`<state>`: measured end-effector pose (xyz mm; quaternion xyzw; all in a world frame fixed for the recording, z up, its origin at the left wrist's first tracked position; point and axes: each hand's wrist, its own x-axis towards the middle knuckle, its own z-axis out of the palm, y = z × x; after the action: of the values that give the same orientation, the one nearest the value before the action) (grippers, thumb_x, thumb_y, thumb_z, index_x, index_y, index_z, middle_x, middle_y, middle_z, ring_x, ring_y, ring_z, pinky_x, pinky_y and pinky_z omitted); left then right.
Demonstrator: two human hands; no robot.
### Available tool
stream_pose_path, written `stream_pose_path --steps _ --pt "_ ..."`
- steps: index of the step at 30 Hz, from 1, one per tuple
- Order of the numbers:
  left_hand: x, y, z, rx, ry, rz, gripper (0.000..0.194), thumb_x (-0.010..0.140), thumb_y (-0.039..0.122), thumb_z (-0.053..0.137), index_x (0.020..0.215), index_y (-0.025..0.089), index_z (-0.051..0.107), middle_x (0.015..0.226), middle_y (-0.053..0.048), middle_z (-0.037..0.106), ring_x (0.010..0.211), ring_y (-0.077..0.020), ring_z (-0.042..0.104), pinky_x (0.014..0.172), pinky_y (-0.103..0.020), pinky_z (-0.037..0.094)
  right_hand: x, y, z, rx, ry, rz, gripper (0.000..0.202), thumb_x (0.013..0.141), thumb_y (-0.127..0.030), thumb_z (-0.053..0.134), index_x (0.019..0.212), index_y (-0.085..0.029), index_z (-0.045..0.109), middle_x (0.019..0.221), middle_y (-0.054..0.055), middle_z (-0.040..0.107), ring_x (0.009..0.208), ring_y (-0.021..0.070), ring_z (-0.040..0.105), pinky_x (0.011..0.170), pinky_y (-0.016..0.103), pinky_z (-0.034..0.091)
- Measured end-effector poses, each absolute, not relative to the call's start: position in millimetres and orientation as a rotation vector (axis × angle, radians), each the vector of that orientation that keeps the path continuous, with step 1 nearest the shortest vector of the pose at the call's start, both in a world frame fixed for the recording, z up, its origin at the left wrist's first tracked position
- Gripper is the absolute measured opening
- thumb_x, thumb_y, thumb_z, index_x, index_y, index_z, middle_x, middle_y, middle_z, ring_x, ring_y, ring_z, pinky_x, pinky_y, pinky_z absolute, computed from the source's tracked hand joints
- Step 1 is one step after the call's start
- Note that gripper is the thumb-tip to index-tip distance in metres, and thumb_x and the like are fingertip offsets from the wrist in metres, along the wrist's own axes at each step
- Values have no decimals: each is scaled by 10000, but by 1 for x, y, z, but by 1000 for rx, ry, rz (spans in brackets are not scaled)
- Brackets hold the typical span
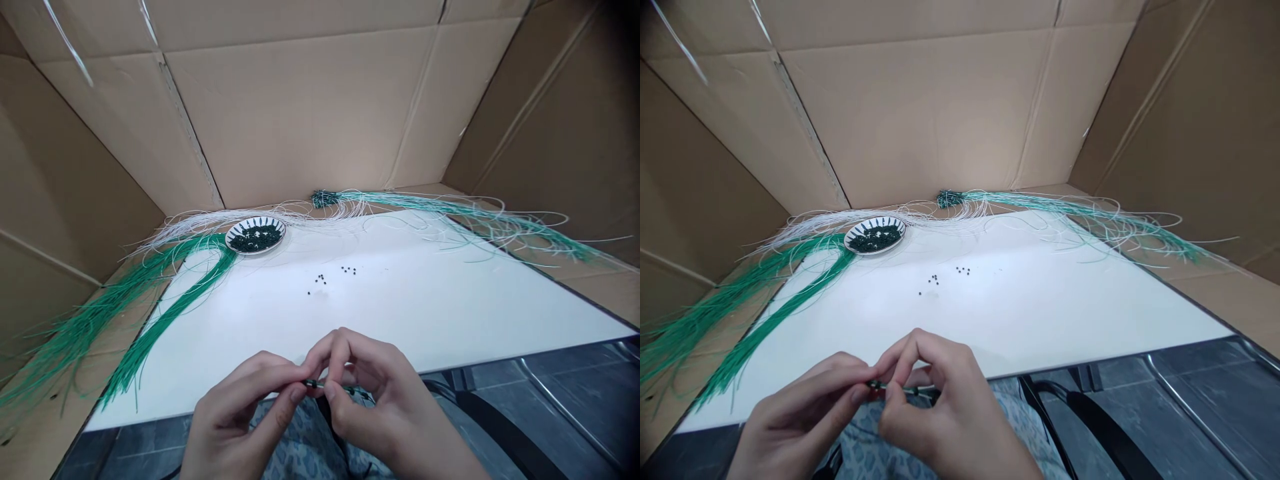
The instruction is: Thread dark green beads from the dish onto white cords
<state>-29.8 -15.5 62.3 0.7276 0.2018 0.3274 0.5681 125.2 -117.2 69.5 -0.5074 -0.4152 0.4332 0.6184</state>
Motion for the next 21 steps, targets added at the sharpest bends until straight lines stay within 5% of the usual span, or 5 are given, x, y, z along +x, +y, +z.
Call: stream_pose_path --steps 21 --pt "-30 -20 63 1597 523 769 194 901 186 763 959 349 851 908 15 832 846 -147 768 768 -142 601 124 -120 74 -1178 -989 924 188 773 -71 604 742 -236 517 953 22 721 909 175 690 810 292 536"
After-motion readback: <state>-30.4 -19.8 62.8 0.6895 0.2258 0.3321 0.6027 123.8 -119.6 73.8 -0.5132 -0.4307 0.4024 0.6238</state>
